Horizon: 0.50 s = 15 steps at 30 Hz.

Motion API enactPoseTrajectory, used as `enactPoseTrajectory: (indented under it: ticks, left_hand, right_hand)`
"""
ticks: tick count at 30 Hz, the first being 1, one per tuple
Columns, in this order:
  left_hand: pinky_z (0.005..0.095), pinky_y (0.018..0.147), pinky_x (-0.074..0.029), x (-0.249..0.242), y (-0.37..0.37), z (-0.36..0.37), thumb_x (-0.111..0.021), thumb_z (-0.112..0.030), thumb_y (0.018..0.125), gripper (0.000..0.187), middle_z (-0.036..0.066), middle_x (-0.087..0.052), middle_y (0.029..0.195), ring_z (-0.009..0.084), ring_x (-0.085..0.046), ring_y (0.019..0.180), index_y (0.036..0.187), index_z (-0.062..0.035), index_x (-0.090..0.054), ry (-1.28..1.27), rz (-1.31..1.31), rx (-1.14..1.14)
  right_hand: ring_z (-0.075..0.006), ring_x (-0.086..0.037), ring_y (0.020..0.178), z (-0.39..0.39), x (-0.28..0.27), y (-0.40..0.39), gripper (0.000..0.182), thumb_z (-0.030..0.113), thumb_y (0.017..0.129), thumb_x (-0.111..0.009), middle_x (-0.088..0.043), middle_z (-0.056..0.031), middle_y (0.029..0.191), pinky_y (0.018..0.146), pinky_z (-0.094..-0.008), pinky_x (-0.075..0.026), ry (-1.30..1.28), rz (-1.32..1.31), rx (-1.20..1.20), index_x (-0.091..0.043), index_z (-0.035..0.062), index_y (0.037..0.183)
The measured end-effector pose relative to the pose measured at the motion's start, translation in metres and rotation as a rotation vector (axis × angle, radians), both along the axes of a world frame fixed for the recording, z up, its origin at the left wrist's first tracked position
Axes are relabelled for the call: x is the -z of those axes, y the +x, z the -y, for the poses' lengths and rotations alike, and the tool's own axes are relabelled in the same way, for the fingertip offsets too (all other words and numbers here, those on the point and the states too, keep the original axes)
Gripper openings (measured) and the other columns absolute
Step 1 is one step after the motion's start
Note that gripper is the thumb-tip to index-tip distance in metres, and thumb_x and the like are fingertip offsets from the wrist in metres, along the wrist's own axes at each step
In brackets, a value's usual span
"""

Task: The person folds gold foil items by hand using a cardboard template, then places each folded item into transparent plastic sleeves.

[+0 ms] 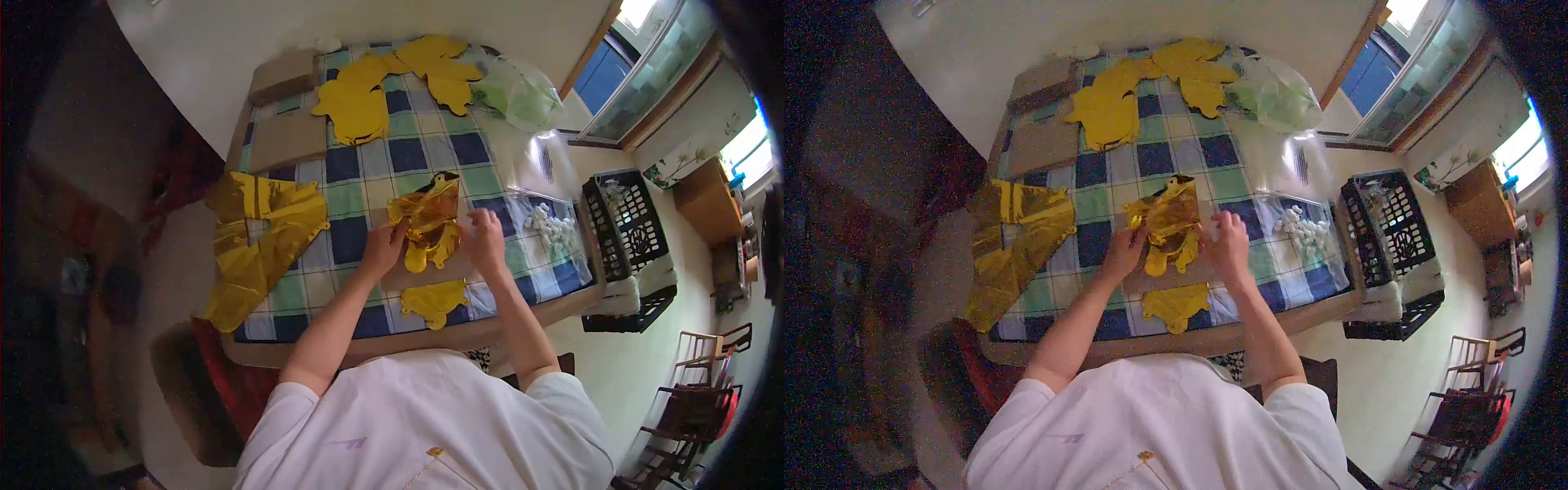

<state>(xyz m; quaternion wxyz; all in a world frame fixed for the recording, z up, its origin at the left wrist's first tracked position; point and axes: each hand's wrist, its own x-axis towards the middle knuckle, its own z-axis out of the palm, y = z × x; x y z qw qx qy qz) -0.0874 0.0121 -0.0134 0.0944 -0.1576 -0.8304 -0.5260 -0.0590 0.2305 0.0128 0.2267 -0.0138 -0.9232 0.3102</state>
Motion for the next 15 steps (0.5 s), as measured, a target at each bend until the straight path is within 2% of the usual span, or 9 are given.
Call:
enactPoseTrajectory:
  ticks: [1, 3, 4, 7, 10, 13, 15]
  left_hand:
    - [0.0423, 0.048, -0.034, 0.003, -0.001, 0.000, -0.054, -0.025, 0.092, 0.036, 0.020, -0.051, 0.060, 0.0350, -0.051, 0.052, 0.074, 0.0059, -0.055, 0.017, -0.055, -0.004]
    - [0.0427, 0.047, -0.033, -0.003, 0.001, 0.003, -0.054, -0.027, 0.092, 0.042, 0.020, -0.048, 0.057, 0.0349, -0.050, 0.050, 0.067, 0.0062, -0.051, -0.107, 0.029, -0.033]
    - [0.0430, 0.046, -0.033, -0.007, 0.003, 0.003, -0.054, -0.027, 0.092, 0.044, 0.020, -0.047, 0.056, 0.0348, -0.049, 0.049, 0.064, 0.0064, -0.050, -0.169, 0.072, -0.046]
    - [0.0442, 0.046, -0.031, -0.006, 0.002, 0.003, -0.055, -0.029, 0.092, 0.049, 0.020, -0.044, 0.053, 0.0353, -0.048, 0.048, 0.059, 0.0061, -0.045, -0.133, 0.113, -0.038]
    - [0.0448, 0.045, -0.031, -0.012, 0.003, 0.006, -0.055, -0.028, 0.092, 0.047, 0.021, -0.044, 0.053, 0.0360, -0.048, 0.048, 0.060, 0.0054, -0.045, -0.193, 0.119, -0.023]
    - [0.0446, 0.045, -0.031, -0.016, 0.006, 0.003, -0.054, -0.026, 0.092, 0.043, 0.021, -0.045, 0.054, 0.0363, -0.048, 0.049, 0.063, 0.0046, -0.048, -0.153, 0.064, -0.042]
    - [0.0442, 0.046, -0.032, -0.020, 0.009, 0.000, -0.055, -0.025, 0.091, 0.039, 0.021, -0.047, 0.055, 0.0363, -0.049, 0.049, 0.065, 0.0043, -0.050, -0.049, 0.057, -0.035]
  right_hand:
    - [-0.0303, -0.055, 0.083, 0.003, 0.006, 0.005, 0.034, 0.021, 0.070, -0.074, -0.054, -0.0104, 0.084, 0.070, -0.0398, -0.045, 0.085, 0.029, 0.029, -0.054, 0.0061, 0.094]
    - [-0.0307, -0.055, 0.084, 0.013, 0.015, 0.013, 0.036, 0.025, 0.070, -0.075, -0.055, -0.0106, 0.084, 0.070, -0.0407, -0.045, 0.253, 0.086, 0.090, -0.054, 0.0070, 0.093]
    - [-0.0309, -0.055, 0.085, 0.015, 0.016, 0.012, 0.038, 0.029, 0.069, -0.074, -0.055, -0.0103, 0.088, 0.072, -0.0420, -0.044, 0.217, 0.180, 0.066, -0.053, 0.0087, 0.093]
    - [-0.0308, -0.055, 0.088, 0.016, 0.020, 0.008, 0.037, 0.026, 0.069, -0.073, -0.056, -0.0106, 0.091, 0.073, -0.0417, -0.045, 0.168, 0.203, 0.013, -0.052, 0.0091, 0.094]
    - [-0.0310, -0.056, 0.090, 0.021, 0.012, 0.007, 0.033, 0.024, 0.070, -0.070, -0.057, -0.0114, 0.092, 0.074, -0.0419, -0.045, 0.023, 0.234, 0.089, -0.054, 0.0085, 0.094]
    - [-0.0330, -0.054, 0.094, 0.028, 0.004, 0.012, 0.031, 0.025, 0.076, -0.067, -0.056, -0.0133, 0.097, 0.076, -0.0456, -0.043, 0.146, 0.231, 0.133, -0.051, 0.0073, 0.096]
    - [-0.0342, -0.054, 0.094, 0.029, 0.003, 0.012, 0.030, 0.022, 0.077, -0.066, -0.056, -0.0144, 0.096, 0.076, -0.0453, -0.044, 0.120, 0.230, 0.064, -0.051, 0.0061, 0.097]
